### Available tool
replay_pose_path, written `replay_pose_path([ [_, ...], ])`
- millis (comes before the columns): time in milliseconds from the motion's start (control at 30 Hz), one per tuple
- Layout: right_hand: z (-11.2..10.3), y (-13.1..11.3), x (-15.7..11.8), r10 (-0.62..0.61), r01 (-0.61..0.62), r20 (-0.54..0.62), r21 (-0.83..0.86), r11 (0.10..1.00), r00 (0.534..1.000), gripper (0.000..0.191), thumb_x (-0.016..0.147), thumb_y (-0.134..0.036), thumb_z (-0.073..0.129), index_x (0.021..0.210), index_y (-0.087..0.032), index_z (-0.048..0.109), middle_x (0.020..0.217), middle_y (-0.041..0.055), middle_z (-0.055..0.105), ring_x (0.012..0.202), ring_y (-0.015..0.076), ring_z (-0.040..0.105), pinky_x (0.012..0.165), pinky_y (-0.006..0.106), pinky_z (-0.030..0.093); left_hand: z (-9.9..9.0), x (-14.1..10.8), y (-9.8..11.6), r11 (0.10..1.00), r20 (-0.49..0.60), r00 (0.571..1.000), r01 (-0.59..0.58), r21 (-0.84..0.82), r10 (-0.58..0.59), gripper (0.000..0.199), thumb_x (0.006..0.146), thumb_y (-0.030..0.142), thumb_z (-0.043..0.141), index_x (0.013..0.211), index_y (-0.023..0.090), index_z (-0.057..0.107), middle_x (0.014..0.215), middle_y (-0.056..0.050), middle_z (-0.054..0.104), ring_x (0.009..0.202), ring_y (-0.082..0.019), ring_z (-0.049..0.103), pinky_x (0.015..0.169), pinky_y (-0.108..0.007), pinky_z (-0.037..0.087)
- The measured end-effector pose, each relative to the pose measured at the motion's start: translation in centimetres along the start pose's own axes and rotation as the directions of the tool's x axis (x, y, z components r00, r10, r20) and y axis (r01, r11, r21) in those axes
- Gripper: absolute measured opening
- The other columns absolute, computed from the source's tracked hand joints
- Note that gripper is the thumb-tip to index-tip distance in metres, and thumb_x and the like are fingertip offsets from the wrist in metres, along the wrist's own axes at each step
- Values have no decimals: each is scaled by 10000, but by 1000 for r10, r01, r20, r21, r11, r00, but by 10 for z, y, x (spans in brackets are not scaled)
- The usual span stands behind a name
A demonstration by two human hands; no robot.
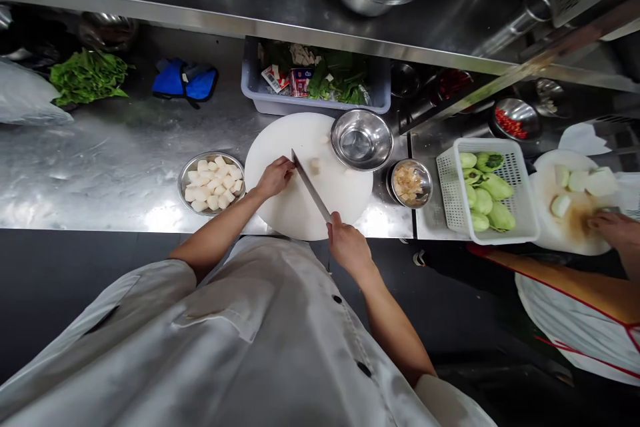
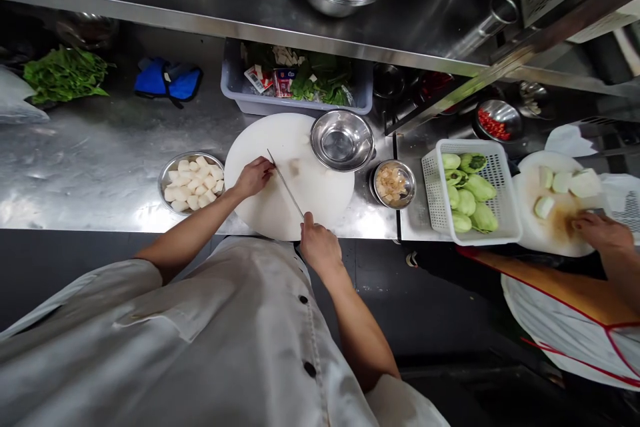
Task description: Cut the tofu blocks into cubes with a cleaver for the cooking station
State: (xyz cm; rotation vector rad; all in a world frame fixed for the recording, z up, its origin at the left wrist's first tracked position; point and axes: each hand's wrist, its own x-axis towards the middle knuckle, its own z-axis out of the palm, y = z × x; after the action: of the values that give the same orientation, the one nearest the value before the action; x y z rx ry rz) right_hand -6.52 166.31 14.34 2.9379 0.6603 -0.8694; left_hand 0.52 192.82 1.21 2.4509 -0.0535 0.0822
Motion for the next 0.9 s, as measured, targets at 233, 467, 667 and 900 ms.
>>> replay_pose_path([
  [233, 10, -3, 34, -15, 10, 48, 110, 994, 999, 202, 1100, -241, 329, 1211, -146, 468, 927, 133, 698, 879, 273, 711, 719, 328, 449, 0, 3, -4, 999, -22, 1000, -21, 27, 22, 221, 873, 100, 529, 982, 198, 695, 1027, -85, 659, 1003, -230, 644, 919, -358, 549],
  [467, 13, -1, 71, -52, 60, -57, 137, 989, 997, 237, 1101, -269, 343, 1218, -139, 502, 970, 136, 719, 900, 273, 687, 718, 316, 426, -4, 12, -5, 997, -27, 1000, -3, 76, 5, 188, 867, 150, 600, 1031, 180, 686, 1069, -107, 647, 1030, -252, 642, 940, -369, 546],
  [667, 49, 6, 51, 36, 9, -191, 229, 974, 981, 267, 1100, -258, 298, 1196, -123, 508, 892, 110, 741, 800, 243, 691, 649, 286, 360, -18, 9, -4, 999, -10, 999, 41, 34, -41, 248, 861, 133, 582, 1074, 169, 703, 1039, -86, 653, 880, -211, 653, 917, -363, 550],
  [900, 64, 23, -8, -32, 47, -120, 123, 991, 992, 276, 1100, -299, 317, 1172, -149, 537, 797, 74, 720, 668, 210, 649, 578, 285, 265, -31, -66, -16, 996, 108, 990, -91, 18, 88, 353, 894, 270, 651, 1241, 204, 656, 1218, -109, 653, 1109, -259, 627, 1039, -406, 522],
])
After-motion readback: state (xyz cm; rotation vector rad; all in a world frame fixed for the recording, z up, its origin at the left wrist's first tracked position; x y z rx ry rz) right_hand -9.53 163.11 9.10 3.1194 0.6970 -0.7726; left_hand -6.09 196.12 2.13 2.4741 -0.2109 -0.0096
